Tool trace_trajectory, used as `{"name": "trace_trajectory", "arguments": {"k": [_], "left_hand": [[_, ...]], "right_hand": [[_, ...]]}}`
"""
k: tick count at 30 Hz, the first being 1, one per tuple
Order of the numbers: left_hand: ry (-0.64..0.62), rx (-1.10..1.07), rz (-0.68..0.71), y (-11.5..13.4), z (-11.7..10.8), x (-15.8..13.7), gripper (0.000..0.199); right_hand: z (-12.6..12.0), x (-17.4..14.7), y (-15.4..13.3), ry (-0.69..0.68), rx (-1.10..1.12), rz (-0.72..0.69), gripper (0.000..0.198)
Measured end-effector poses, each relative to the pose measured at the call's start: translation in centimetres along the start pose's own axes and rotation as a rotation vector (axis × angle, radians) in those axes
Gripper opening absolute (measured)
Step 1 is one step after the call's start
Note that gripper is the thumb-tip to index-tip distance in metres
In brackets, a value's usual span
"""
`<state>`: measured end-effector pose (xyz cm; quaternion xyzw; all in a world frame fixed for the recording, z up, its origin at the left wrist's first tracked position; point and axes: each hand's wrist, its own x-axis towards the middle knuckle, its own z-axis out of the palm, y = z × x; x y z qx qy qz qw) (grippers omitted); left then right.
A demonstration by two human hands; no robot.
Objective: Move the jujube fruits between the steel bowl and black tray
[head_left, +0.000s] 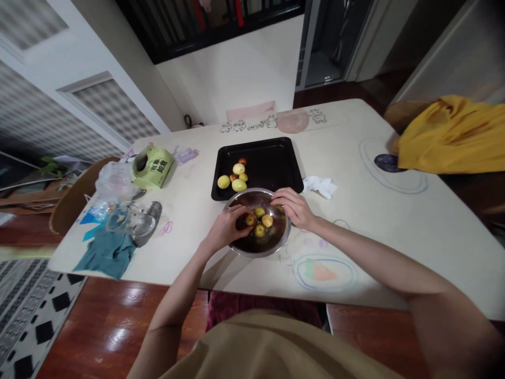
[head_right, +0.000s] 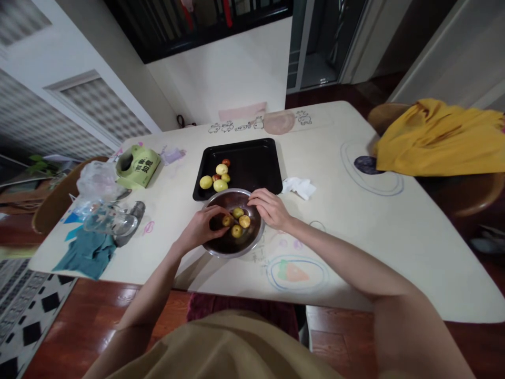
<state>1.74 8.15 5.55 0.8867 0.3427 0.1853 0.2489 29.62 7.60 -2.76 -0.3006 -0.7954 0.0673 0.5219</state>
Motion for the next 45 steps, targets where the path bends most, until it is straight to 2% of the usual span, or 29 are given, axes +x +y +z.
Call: {"name": "trace_trajectory", "arguments": {"k": [4,13,19,24,29,33,37,41,45], "left_hand": [[0.008,0.055,0.017,-0.3,0.4,0.0,0.030],[-0.072,0.193,0.026,-0.2,1.3,0.5,0.028],[-0.082,0.220,0.033,-0.4,1.4,0.5,0.030],[-0.030,0.103,0.099,-0.9,0.4,0.5,0.022],[0.053,-0.111,0.194,-2.1,-1.0,1.6,0.016],[0.168,-0.255,0.257,-3.4,-0.7,2.6,0.022],[0.232,-0.399,0.286,-4.2,-0.1,2.5,0.025],[0.300,-0.512,0.247,-4.5,0.4,1.4,0.028],[0.296,-0.550,0.220,-4.2,0.6,0.8,0.031]], "right_hand": [[0.0,0.0,0.0,0.003,0.004,0.002,0.041],[0.0,0.0,0.0,-0.022,-0.009,0.045,0.048],[0.0,0.1,-0.1,-0.015,-0.006,0.026,0.043],[-0.1,0.1,-0.1,-0.002,-0.002,-0.003,0.041],[-0.4,0.3,-0.5,-0.016,0.007,0.041,0.040],[-1.1,2.1,-0.5,-0.016,-0.004,0.106,0.030],[-0.9,5.5,0.5,-0.100,-0.076,0.200,0.023],[0.8,8.9,2.8,-0.250,-0.139,0.278,0.025],[3.1,11.0,5.3,-0.389,-0.210,0.289,0.034]]}}
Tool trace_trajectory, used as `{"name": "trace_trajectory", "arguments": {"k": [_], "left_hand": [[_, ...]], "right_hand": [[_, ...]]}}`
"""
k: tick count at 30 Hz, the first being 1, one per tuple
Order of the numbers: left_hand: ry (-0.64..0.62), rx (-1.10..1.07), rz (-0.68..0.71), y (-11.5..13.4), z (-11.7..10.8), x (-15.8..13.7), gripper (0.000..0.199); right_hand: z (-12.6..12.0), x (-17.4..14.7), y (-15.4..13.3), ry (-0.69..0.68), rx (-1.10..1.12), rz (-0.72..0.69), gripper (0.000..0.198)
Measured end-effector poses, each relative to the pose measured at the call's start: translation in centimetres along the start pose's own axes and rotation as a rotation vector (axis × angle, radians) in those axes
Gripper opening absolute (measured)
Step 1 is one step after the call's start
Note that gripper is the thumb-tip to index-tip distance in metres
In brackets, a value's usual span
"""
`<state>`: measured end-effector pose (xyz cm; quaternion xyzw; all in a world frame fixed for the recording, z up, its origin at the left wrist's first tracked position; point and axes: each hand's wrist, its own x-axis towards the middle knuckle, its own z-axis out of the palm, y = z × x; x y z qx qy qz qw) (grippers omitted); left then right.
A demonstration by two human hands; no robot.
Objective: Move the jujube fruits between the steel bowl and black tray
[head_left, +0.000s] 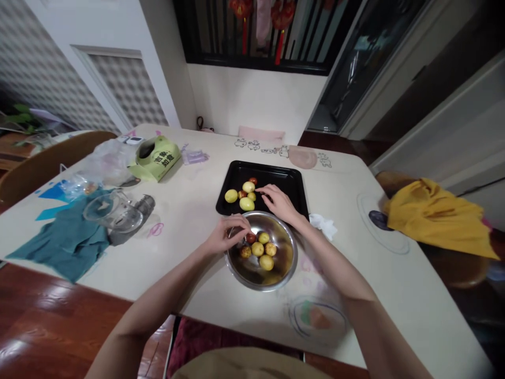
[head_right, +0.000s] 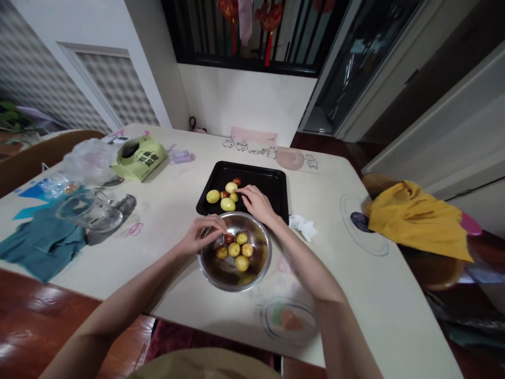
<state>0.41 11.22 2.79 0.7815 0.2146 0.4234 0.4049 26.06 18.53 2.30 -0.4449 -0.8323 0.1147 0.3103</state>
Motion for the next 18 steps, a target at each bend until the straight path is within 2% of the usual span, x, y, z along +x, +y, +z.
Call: {"name": "trace_trajectory", "arguments": {"k": [6,13,18], "left_hand": [[0.024,-0.025,-0.005,-0.2,0.4,-0.1,0.033],[0.049,-0.061,0.005,-0.5,0.5,-0.5,0.030],[0.046,-0.034,-0.006,-0.4,0.4,-0.5,0.034]], "right_hand": [[1.1,0.5,1.4,-0.144,-0.065,-0.004,0.040],[-0.2,-0.6,2.1,-0.056,-0.039,0.031,0.026],[0.3,-0.7,2.7,-0.122,0.009,0.031,0.036]]}}
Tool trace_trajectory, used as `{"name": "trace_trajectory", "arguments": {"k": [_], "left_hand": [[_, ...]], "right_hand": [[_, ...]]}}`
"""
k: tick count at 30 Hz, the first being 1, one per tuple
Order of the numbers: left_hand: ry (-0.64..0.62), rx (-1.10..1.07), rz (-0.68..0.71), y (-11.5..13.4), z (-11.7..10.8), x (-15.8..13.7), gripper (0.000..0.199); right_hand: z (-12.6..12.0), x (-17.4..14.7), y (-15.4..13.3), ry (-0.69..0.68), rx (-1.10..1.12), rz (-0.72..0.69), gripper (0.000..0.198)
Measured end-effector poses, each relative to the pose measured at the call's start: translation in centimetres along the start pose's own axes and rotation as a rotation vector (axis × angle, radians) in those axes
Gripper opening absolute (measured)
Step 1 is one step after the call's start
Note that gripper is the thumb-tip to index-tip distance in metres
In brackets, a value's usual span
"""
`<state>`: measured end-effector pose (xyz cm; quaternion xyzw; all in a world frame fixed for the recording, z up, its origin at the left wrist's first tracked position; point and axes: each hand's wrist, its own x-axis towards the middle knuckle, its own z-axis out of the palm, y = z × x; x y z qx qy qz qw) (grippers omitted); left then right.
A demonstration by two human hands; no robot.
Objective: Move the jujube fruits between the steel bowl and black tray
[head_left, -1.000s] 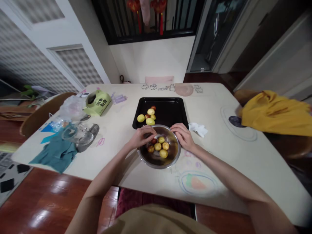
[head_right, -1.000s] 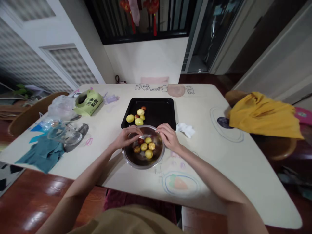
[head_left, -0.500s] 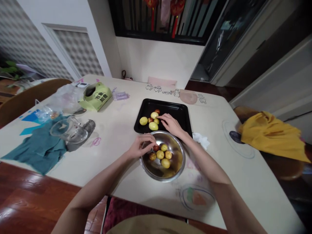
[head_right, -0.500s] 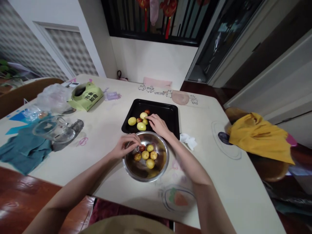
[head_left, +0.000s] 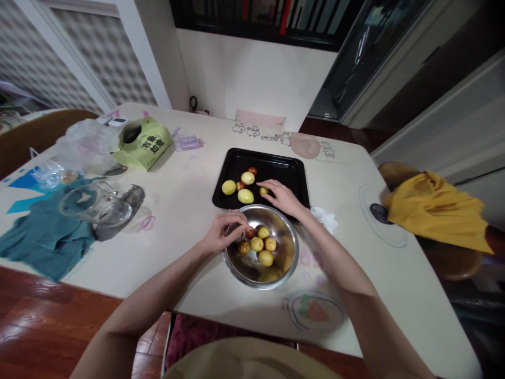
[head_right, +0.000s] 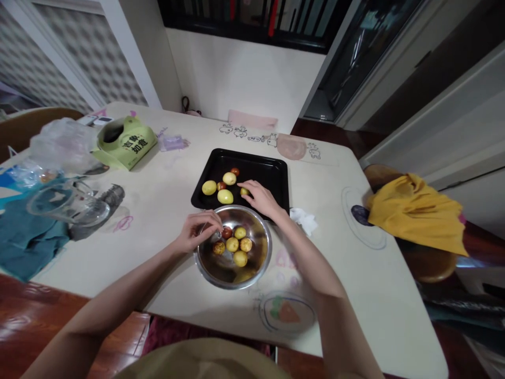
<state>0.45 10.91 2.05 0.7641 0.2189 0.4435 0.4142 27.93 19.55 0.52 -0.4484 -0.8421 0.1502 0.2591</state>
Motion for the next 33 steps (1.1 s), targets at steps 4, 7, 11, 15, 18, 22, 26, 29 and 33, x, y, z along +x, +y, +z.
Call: {"name": "trace_trajectory", "arguments": {"k": [4,7,11,15,18,22,26,29,33], "left_hand": [[0.009,0.016,0.011,0.1,0.0,0.0,0.035],[0.003,0.026,0.009,0.1,0.0,0.0,0.037],[0.006,0.019,0.008,-0.1,0.0,0.1,0.038],[0.009,-0.009,0.028,-0.2,0.0,0.0,0.034],[0.001,-0.014,0.035,-0.2,-0.1,0.0,0.031],[-0.009,0.013,0.014,0.0,-0.2,0.0,0.036],[-0.010,0.026,0.002,0.1,-0.2,0.0,0.037],[-0.016,0.022,0.008,0.1,-0.3,0.0,0.036],[-0.017,0.011,0.009,0.0,-0.3,0.0,0.035]], "right_hand": [[0.6,-0.2,0.3,-0.022,0.054,0.035,0.031],[0.1,-0.8,0.0,0.029,0.099,0.063,0.031],[-2.5,-3.0,-2.3,0.164,0.107,0.052,0.029],[-5.2,-6.3,-6.7,0.154,0.075,0.032,0.028],[-5.8,-8.6,-9.2,0.034,0.061,-0.026,0.025],[-4.9,-10.1,-9.9,-0.084,-0.002,-0.064,0.021],[-3.8,-10.1,-9.5,-0.136,-0.034,-0.073,0.027],[-3.3,-10.0,-9.3,-0.168,-0.057,-0.087,0.036],[-2.9,-10.4,-9.2,-0.178,-0.123,-0.092,0.046]]}}
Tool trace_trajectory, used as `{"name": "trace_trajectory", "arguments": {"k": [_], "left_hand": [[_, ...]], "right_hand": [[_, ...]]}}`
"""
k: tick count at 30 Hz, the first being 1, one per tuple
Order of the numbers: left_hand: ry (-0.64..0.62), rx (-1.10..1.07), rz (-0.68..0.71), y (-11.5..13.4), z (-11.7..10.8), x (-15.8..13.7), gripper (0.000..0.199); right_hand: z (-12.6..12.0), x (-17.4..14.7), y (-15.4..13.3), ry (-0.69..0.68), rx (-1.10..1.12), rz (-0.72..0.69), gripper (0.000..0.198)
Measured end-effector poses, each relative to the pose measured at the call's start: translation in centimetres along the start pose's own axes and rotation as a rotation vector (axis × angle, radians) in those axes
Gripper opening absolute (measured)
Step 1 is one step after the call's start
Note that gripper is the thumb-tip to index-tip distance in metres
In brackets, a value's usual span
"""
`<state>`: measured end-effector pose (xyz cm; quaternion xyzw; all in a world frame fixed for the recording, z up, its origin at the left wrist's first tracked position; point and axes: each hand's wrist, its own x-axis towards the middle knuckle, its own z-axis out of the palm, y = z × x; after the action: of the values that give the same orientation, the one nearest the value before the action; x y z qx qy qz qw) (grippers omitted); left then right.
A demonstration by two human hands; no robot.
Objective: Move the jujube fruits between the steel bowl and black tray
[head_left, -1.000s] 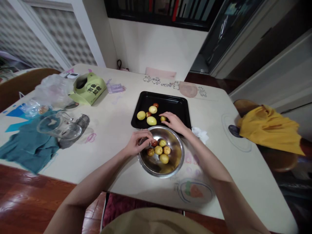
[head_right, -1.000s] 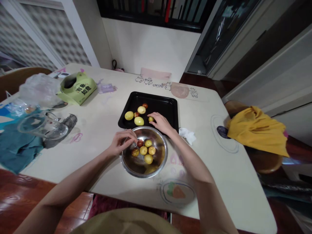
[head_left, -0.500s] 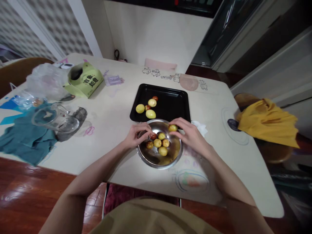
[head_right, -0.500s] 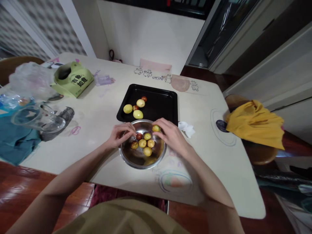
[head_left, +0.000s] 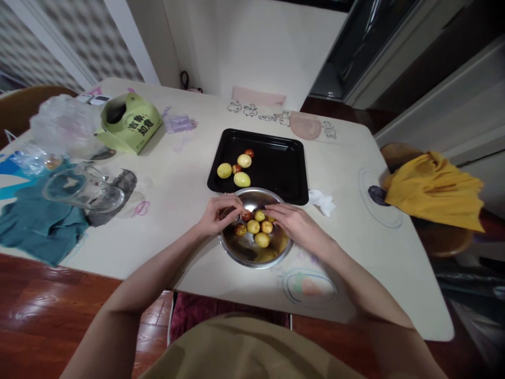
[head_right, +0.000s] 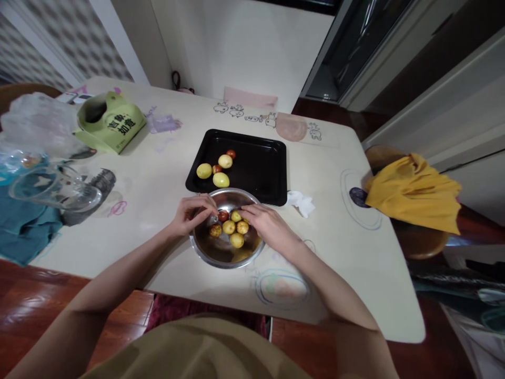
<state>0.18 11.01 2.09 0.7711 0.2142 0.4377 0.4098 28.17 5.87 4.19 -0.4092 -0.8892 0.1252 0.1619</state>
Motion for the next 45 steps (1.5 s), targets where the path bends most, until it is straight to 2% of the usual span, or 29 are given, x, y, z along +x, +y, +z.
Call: {"name": "trace_trajectory", "arguments": {"k": [13,19,24,29,35,45], "left_hand": [[-0.006,0.003,0.019,0.0,0.0,0.1,0.035],[0.001,-0.005,0.045,-0.3,0.0,0.0,0.030],[-0.001,-0.020,0.050,-0.5,0.1,-0.1,0.028],[0.007,-0.026,0.036,-0.4,0.1,0.0,0.030],[0.020,-0.062,0.050,-0.7,0.3,0.1,0.031],[0.013,-0.051,0.054,-0.5,0.4,0.2,0.034]], "right_hand": [[0.7,-0.2,0.1,-0.049,0.026,0.028,0.053],[-0.7,0.1,-0.2,-0.090,0.011,0.046,0.051],[-2.3,0.0,-0.4,-0.033,0.028,0.054,0.045],[-2.7,0.6,0.4,0.091,0.027,0.067,0.034],[-1.7,3.7,4.1,0.225,0.030,0.089,0.039],[1.8,13.2,10.4,0.084,0.005,0.136,0.077]]}}
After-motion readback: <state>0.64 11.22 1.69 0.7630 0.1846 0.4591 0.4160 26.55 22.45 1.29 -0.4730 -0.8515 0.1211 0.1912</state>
